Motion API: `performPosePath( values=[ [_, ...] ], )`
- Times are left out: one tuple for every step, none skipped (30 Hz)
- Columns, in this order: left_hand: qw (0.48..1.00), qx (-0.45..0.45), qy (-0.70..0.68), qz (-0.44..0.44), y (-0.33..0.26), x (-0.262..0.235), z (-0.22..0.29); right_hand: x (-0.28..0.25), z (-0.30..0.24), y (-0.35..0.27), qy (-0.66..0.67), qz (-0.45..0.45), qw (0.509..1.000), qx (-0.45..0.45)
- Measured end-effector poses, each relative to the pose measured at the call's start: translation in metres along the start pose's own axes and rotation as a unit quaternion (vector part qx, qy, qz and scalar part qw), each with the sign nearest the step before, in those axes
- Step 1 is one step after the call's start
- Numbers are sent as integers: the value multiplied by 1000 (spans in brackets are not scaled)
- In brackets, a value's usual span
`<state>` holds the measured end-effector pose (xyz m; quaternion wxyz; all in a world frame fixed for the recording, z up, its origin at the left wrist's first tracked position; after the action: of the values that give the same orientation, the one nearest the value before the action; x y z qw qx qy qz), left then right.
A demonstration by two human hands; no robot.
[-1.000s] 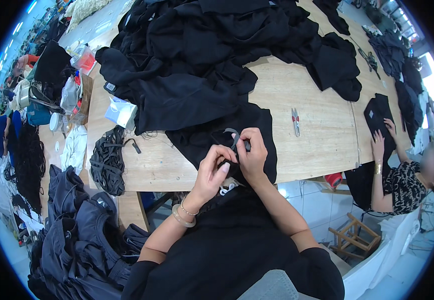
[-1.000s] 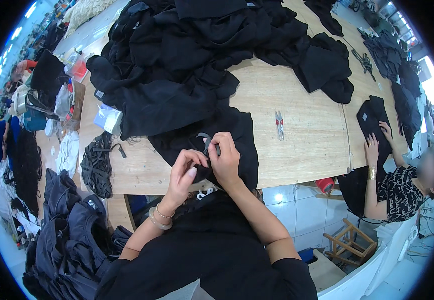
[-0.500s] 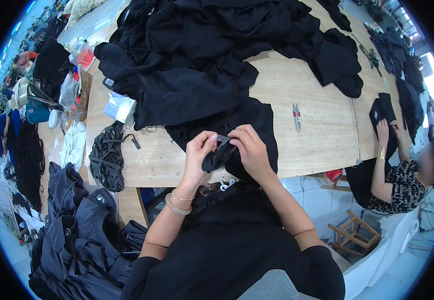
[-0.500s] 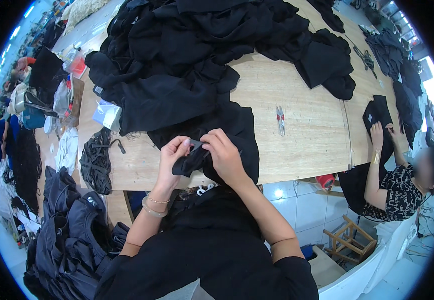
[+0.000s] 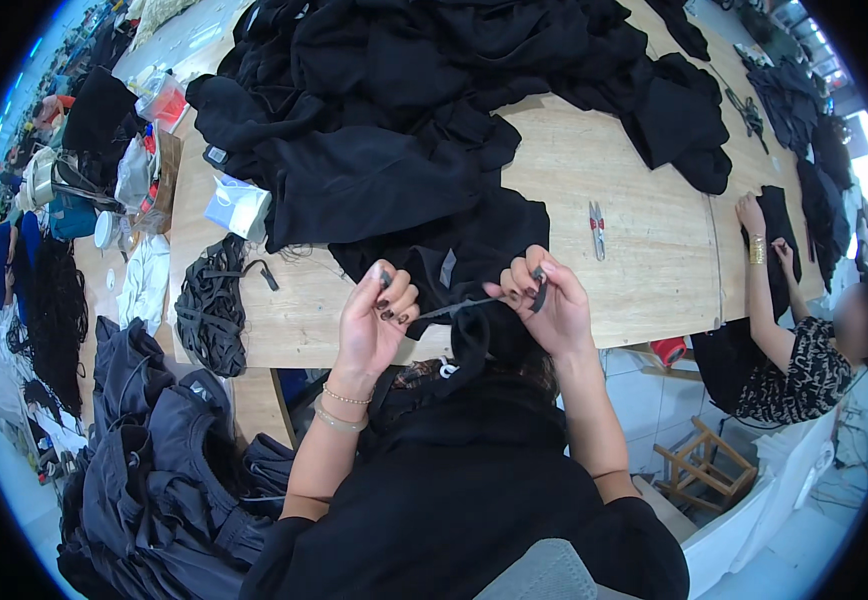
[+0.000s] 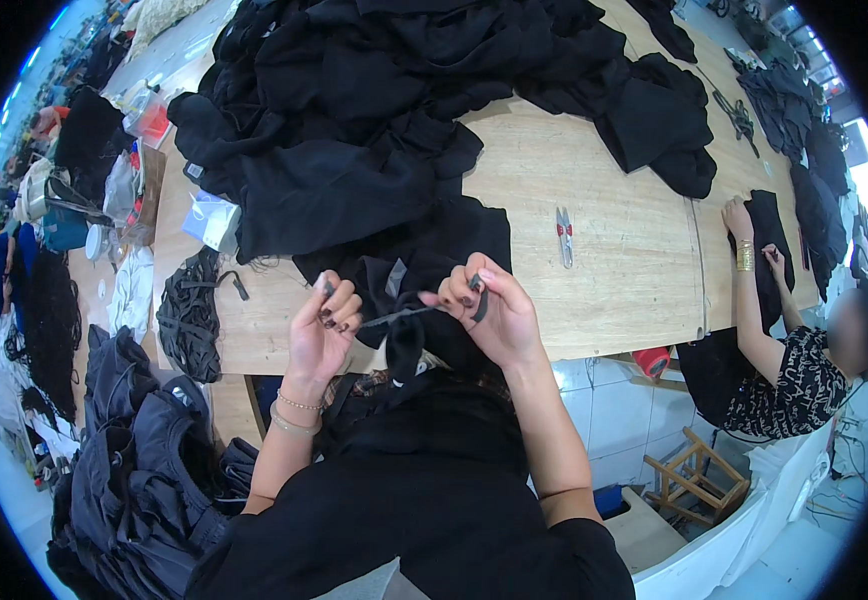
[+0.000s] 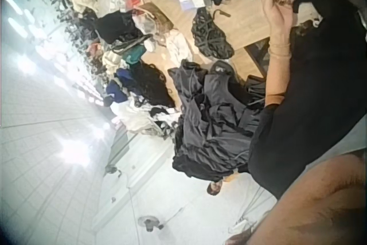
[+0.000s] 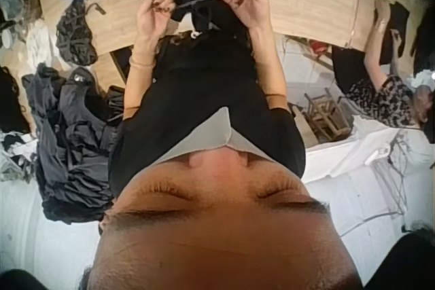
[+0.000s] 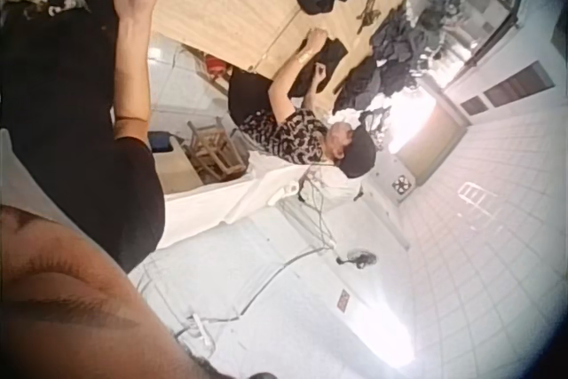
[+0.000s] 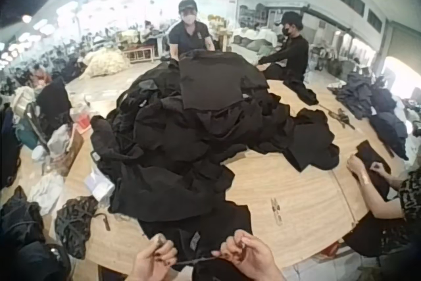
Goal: The person uses small scissors to trim loose threads and excess fabric from black garments. They handle the clothing items one by one, picking them up from a pile, cutting specific areas, and placing them back down.
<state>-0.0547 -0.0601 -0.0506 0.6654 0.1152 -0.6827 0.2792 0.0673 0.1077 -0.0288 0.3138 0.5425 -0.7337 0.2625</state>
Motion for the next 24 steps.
performPosePath(
  values=[
    [999, 1, 31, -7, -1, -2, 3, -4, 0, 1, -4, 23, 1000, 5],
    [998, 2, 62, -13, -4, -4, 7, -16, -1, -2, 2, 37, 999, 6],
    [997, 38, 69, 10, -8, -10, 22, -37, -4, -9, 7, 52, 999, 6],
    [990, 74, 111, 46, -13, -18, 43, -53, -8, -14, 13, 68, 998, 6],
    [986, 84, 136, 42, -17, -21, 56, -66, -9, -22, -4, 91, 996, 13],
    [982, 98, 160, 39, -21, -21, 64, -71, -11, -27, -20, 111, 993, 23],
    [977, 90, 186, 49, -22, -24, 62, -75, -11, -31, -36, 130, 990, 32],
    [972, 81, 212, 59, -22, -27, 60, -77, -11, -31, -66, 132, 988, 34],
    [966, 73, 240, 68, -22, -27, 57, -68, -15, -29, -94, 133, 986, 34],
    [955, 60, 284, 56, -18, -16, 50, -58, -21, -25, -124, 133, 983, 34],
    [943, 48, 327, 43, -11, -3, 39, -43, -26, -18, -151, 111, 982, 27],
    [928, 33, 371, 29, -3, 13, 26, -26, -33, -8, -176, 90, 980, 19],
    [918, -4, 397, 10, 3, 23, 12, -10, -38, 2, -204, 70, 977, 10],
    [905, -41, 422, -9, 9, 32, -2, 3, -40, 10, -220, 47, 974, 2],
    [897, -64, 437, -20, 14, 39, -15, 17, -42, 18, -237, 24, 971, -5],
    [888, -85, 452, -29, 18, 44, -25, 27, -40, 27, -253, -2, 967, -12],
    [870, -120, 478, -17, 23, 40, -32, 32, -40, 34, -274, 12, 961, -26],
    [879, -109, 463, -28, 27, 39, -33, 35, -39, 41, -294, 28, 955, -40],
    [888, -98, 448, -39, 30, 39, -34, 37, -40, 43, -313, 44, 947, -54],
    [896, -86, 432, -51, 32, 41, -34, 31, -41, 43, -379, 93, 918, -67],
    [911, -58, 407, -26, 32, 40, -32, 20, -37, 42, -444, 140, 882, -77],
    [915, -54, 399, -13, 32, 40, -30, 10, -34, 40, -505, 189, 838, -86],
    [920, -51, 390, 0, 31, 40, -28, -4, -24, 35, -486, 181, 854, -44],
    [923, -46, 382, 15, 30, 39, -26, -6, -10, 30, -470, 134, 873, 11]
  ],
)
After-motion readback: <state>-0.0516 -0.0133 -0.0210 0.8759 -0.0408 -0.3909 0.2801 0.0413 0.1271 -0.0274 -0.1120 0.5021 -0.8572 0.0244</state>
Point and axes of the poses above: each hand's wrist, its own y-axis towards the middle knuckle, its own x-axis out of the palm, z = x × y, the point moved 6 cm from there along y, towards the middle knuckle, and after that the axes turned 15 degrees about -y, right-handed, at the moved point
